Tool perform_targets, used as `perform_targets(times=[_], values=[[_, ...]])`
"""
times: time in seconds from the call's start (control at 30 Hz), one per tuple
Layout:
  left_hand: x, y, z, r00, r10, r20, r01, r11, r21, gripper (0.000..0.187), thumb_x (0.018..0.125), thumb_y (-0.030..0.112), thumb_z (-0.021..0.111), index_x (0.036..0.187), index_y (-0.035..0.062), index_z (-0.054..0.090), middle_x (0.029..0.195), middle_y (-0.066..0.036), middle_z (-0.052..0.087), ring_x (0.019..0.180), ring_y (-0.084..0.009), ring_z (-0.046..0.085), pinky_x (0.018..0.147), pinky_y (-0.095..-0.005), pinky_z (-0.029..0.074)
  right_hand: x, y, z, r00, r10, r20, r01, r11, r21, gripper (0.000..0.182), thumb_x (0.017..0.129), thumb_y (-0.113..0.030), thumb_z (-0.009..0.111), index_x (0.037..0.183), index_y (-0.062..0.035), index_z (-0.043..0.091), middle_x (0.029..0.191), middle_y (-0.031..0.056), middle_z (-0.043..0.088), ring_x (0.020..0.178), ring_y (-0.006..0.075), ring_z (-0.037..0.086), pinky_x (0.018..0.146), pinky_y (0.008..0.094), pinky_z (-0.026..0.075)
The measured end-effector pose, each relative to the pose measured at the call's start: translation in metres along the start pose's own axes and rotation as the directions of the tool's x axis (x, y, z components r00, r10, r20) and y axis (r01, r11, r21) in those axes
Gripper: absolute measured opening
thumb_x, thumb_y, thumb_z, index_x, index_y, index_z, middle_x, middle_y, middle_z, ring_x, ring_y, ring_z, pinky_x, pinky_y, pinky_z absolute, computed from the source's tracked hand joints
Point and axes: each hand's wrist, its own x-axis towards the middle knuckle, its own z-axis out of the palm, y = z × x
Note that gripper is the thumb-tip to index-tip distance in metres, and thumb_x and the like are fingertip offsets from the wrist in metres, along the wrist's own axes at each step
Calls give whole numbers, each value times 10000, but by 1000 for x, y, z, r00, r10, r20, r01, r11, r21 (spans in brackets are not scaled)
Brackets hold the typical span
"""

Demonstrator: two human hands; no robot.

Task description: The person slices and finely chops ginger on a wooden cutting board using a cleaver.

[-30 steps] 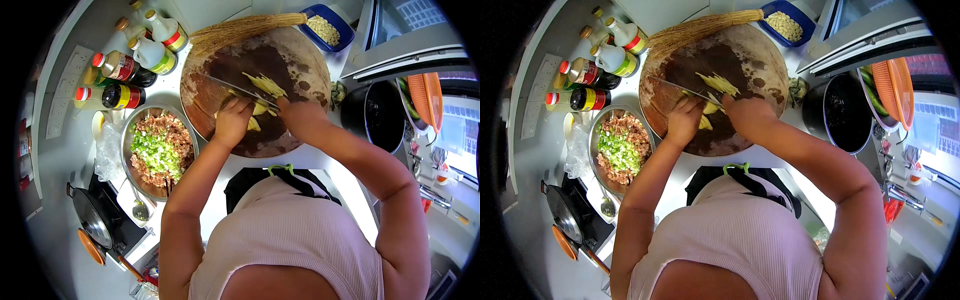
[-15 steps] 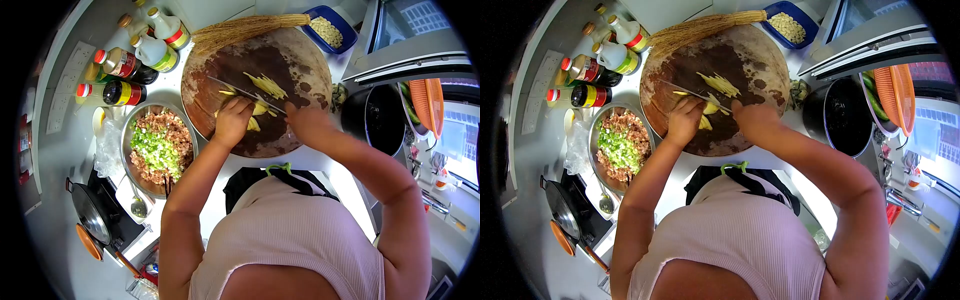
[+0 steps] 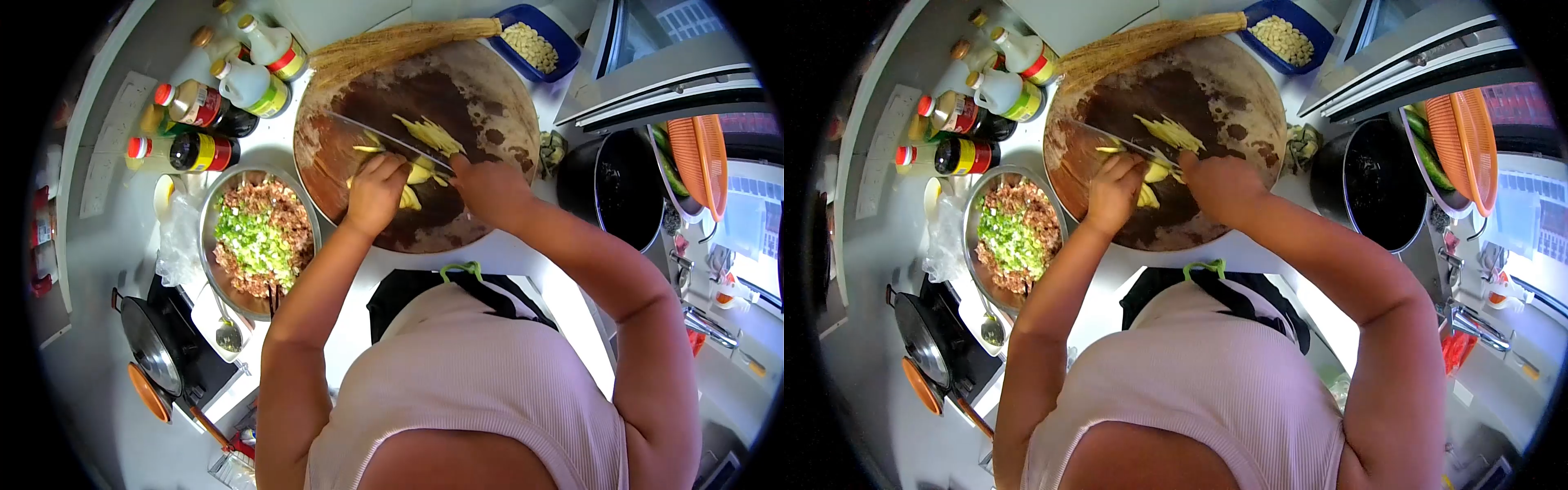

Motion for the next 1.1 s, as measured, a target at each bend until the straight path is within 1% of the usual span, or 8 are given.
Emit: perform_targets(times=[0.27, 0.37, 0.47, 0.67, 0.77, 0.87, 0.97, 1.1], values=[[-1, -3, 4, 1000, -12, -24, 12, 1000, -17, 155, 743, 64, 622, 879, 33, 690, 1001, -75, 675, 954, -257, 640, 814, -373, 539, 6, -2, 7, 996, 81, 42, -81, 997, -19, 260, 997, -293, 505, 1085, -50, 484, 802, 195, 680, 784, 426, 669, 684, 524, 505], [-4, 2, 1, 1000, -1, -7, 2, 1000, 8, 152, 743, 69, 631, 877, 31, 691, 998, -75, 673, 953, -256, 636, 814, -380, 536, 11, 3, 1, 999, -47, -8, 47, 999, 2, 257, 996, -289, 504, 1078, -46, 486, 797, 195, 678, 781, 425, 670, 685, 518, 509], [-5, 0, 2, 1000, -15, -4, 15, 1000, -2, 151, 743, 76, 638, 877, 34, 694, 992, -76, 672, 951, -256, 636, 813, -381, 536, -16, 4, -28, 998, -15, 55, 14, 1000, 22, 254, 991, -291, 513, 1074, -52, 492, 793, 188, 683, 774, 417, 674, 671, 504, 512], [-6, 2, 3, 1000, -26, -3, 26, 999, 23, 179, 739, 75, 625, 901, 44, 696, 999, -69, 676, 942, -245, 644, 801, -364, 549, 0, -10, 1, 1000, -23, -8, 22, 998, -65, 259, 991, -288, 516, 1075, -45, 488, 808, 193, 681, 814, 411, 673, 684, 511, 511], [0, -1, 1, 1000, -11, -13, 11, 999, 44, 188, 737, 72, 621, 907, 47, 696, 992, -65, 679, 931, -242, 650, 783, -356, 556, -1, 1, -13, 998, 6, 63, -7, 1000, 8, 258, 998, -295, 502, 1079, -51, 486, 814, 192, 685, 822, 410, 675, 687, 524, 507], [-5, 0, 2, 999, -23, -41, 24, 999, 23, 181, 740, 68, 619, 903, 49, 695, 982, -64, 683, 922, -245, 655, 771, -352, 559, -19, 8, -16, 999, -34, 38, 33, 999, 5, 256, 996, -306, 506, 1080, -65, 489, 821, 194, 689, 822, 407, 677, 691, 536, 502], [-3, 0, 1, 998, -47, -32, 48, 999, 18, 162, 750, 61, 624, 895, 47, 694, 983, -70, 687, 923, -254, 659, 769, -357, 559, 0, -4, 9, 998, 55, 2, -55, 998, 19, 270, 989, -312, 521, 1098, -67, 488, 816, 200, 682, 807, 420, 667, 695, 535, 502], [-1, -1, -6, 996, -84, 9, 85, 994, -76, 137, 769, 44, 650, 898, 54, 698, 988, -84, 695, 925, -287, 663, 769, -385, 558, 12, -4, 8, 992, 41, -118, -23, 989, 146, 277, 983, -317, 522, 1096, -65, 498, 799, 205, 673, 792, 431, 658, 690, 540, 497]])
